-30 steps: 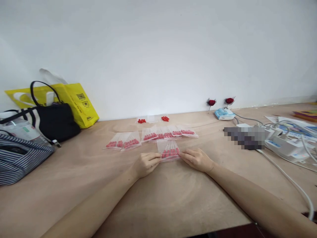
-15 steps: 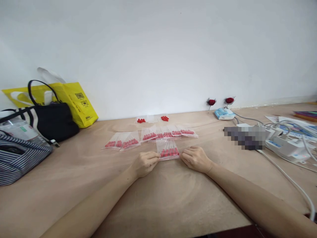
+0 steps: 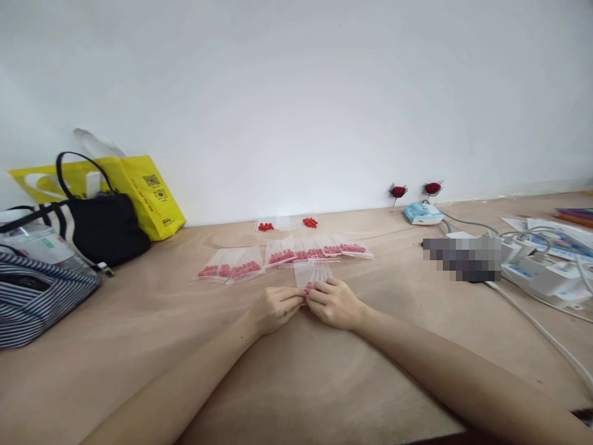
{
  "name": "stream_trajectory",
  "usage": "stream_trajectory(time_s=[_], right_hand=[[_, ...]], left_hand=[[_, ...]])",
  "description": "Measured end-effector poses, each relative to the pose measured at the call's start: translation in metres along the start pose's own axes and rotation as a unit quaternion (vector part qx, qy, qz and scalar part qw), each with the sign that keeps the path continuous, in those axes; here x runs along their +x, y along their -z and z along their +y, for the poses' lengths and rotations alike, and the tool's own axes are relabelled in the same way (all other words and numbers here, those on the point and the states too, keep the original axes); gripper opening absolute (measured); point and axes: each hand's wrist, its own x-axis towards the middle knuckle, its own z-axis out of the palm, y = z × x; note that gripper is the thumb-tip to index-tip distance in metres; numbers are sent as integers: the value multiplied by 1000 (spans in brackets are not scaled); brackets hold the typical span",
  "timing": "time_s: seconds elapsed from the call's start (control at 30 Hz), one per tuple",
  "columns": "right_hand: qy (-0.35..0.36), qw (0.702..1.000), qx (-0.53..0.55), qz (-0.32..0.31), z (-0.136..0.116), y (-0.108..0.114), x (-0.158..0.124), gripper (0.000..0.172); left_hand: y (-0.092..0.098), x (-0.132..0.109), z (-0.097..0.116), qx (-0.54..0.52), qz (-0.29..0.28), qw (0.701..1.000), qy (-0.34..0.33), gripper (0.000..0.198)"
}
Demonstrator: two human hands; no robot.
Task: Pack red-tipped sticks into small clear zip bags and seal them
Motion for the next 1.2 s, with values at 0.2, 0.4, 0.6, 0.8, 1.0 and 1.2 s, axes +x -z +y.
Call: stream_trajectory(time_s=[0.2, 0.4, 0.6, 0.8, 1.0, 1.2], right_hand=[[23, 1000, 13, 2, 6, 9, -8, 26], [-2, 1000, -15, 17, 15, 27, -33, 23], [-42, 998, -40, -10, 21, 36, -48, 27], [-85, 992, -84, -51, 18, 33, -47, 31], [-176, 980, -6, -87, 24, 36, -53, 37], [-243, 944, 195, -111, 27, 38, -50, 53]], left_hand=[[1, 2, 1, -9, -13, 1000, -19, 26], [-1, -1, 1, -31, 0, 999, -17, 25], [2, -1, 1, -37, 11, 999, 5, 24], [0, -3, -1, -73, 6, 997, 28, 23], [5, -8, 3, -178, -35, 971, 153, 12], [2, 5, 6, -331, 16, 780, 530, 35]])
